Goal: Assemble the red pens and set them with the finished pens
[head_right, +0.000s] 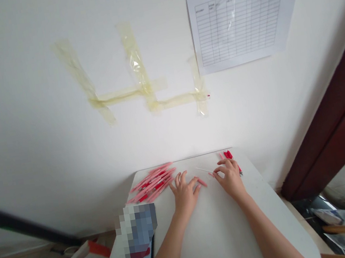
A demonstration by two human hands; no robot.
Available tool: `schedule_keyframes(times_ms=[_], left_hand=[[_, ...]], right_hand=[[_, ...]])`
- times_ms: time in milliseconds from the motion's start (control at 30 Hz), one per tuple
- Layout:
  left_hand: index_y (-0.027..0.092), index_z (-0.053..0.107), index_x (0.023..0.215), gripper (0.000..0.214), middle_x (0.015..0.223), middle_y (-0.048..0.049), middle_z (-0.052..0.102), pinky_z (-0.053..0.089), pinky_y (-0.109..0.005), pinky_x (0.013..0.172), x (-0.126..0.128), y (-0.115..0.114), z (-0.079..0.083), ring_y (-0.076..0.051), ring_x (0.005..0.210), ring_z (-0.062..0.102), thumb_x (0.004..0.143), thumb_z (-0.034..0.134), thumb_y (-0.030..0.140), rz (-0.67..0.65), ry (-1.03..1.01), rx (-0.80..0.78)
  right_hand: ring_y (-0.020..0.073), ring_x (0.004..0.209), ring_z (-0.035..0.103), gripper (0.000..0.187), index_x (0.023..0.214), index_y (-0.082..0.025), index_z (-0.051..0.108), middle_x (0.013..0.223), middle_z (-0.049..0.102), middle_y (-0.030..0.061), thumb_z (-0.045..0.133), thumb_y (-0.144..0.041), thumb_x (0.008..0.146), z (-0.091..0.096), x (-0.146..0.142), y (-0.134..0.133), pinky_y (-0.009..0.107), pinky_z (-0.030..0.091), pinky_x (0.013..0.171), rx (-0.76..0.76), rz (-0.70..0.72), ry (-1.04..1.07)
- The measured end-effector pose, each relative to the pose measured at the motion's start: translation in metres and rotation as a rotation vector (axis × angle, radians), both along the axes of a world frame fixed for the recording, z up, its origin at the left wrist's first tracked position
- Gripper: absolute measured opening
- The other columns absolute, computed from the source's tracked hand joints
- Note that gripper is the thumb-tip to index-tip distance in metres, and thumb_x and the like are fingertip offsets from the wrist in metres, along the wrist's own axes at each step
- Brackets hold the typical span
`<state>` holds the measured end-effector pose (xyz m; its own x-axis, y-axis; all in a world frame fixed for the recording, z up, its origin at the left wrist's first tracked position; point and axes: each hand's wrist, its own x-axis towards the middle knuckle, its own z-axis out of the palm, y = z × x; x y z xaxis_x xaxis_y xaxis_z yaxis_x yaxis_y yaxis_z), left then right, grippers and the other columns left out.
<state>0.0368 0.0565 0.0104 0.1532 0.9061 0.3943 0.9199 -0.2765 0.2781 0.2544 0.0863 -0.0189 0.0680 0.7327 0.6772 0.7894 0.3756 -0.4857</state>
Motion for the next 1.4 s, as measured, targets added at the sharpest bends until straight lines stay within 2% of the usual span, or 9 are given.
schedule_keyframes(times_ms=[133,300,467,633,800,967,1100,1200,1400], left_hand=[[0.034,0.074,0.098,0.014,0.143,-0.0084,0.052,0.020,-0.077,0.112,0.001,0.001,0.001,-0.036,0.139,0.038,0.090,0.062,0.039,0.047,-0.029,0.008],[0.029,0.072,0.097,0.013,0.140,-0.0093,0.054,0.017,-0.075,0.115,-0.001,0.002,0.001,-0.034,0.138,0.040,0.089,0.063,0.034,0.072,-0.042,0.041],[0.025,0.071,0.093,0.025,0.139,-0.0118,0.054,0.013,-0.077,0.115,0.003,-0.001,0.001,-0.037,0.136,0.041,0.081,0.072,0.047,0.108,-0.026,0.048],[0.025,0.068,0.108,0.042,0.139,-0.0133,0.054,0.012,-0.077,0.116,0.002,-0.001,0.001,-0.038,0.137,0.041,0.076,0.076,0.051,0.168,0.011,0.043],[0.022,0.062,0.118,0.053,0.139,-0.0160,0.054,0.020,-0.077,0.112,-0.007,0.002,0.004,-0.038,0.134,0.043,0.076,0.075,0.053,0.261,-0.002,0.032],[0.020,0.066,0.101,0.045,0.137,-0.0166,0.054,0.024,-0.077,0.110,-0.011,0.003,0.007,-0.037,0.132,0.044,0.075,0.075,0.056,0.285,-0.001,0.014],[0.022,0.071,0.085,0.026,0.138,-0.0133,0.053,0.022,-0.078,0.111,-0.013,0.002,0.007,-0.037,0.134,0.043,0.078,0.076,0.046,0.250,-0.026,-0.008],[0.023,0.073,0.081,0.016,0.137,-0.0118,0.054,0.020,-0.078,0.112,-0.012,0.002,0.006,-0.035,0.134,0.042,0.081,0.073,0.039,0.251,-0.027,0.005],[0.022,0.074,0.079,0.022,0.136,-0.0122,0.056,0.018,-0.077,0.114,-0.011,0.002,0.007,-0.034,0.135,0.042,0.090,0.060,0.035,0.262,-0.011,0.026]], right_hand=[[0.0343,0.116,0.051,0.017,0.079,-0.026,0.076,0.110,0.064,0.0104,0.068,-0.037,0.087,0.000,-0.001,0.000,0.055,0.048,0.095,0.006,0.009,0.002],[0.0334,0.116,0.051,0.016,0.077,-0.026,0.075,0.109,0.065,0.0098,0.068,-0.036,0.087,0.001,-0.003,-0.001,0.056,0.047,0.097,0.010,0.028,-0.011],[0.0335,0.116,0.052,0.016,0.073,-0.026,0.073,0.107,0.066,0.0089,0.069,-0.035,0.086,0.006,-0.009,-0.004,0.061,0.041,0.103,0.006,0.062,-0.052],[0.0326,0.114,0.053,0.016,0.071,-0.026,0.071,0.106,0.068,0.0083,0.068,-0.033,0.085,0.008,-0.015,-0.007,0.062,0.040,0.104,-0.005,0.100,-0.070],[0.0338,0.116,0.051,0.012,0.072,-0.026,0.071,0.110,0.067,0.0086,0.068,-0.030,0.084,0.007,-0.021,-0.011,0.058,0.046,0.097,-0.070,0.105,-0.102],[0.0350,0.118,0.048,0.010,0.071,-0.025,0.070,0.112,0.067,0.0099,0.068,-0.024,0.081,0.006,-0.031,-0.015,0.057,0.047,0.095,-0.130,0.089,-0.150],[0.0345,0.116,0.049,0.010,0.070,-0.025,0.069,0.110,0.066,0.0113,0.068,-0.020,0.079,0.006,-0.037,-0.017,0.056,0.046,0.098,-0.138,0.097,-0.173],[0.0348,0.116,0.049,0.010,0.069,-0.025,0.068,0.111,0.065,0.0115,0.069,-0.022,0.078,0.006,-0.037,-0.017,0.057,0.046,0.100,-0.146,0.091,-0.171],[0.0351,0.117,0.049,0.009,0.071,-0.024,0.068,0.114,0.064,0.0116,0.071,-0.026,0.079,0.006,-0.036,-0.017,0.057,0.045,0.101,-0.153,0.083,-0.168]])
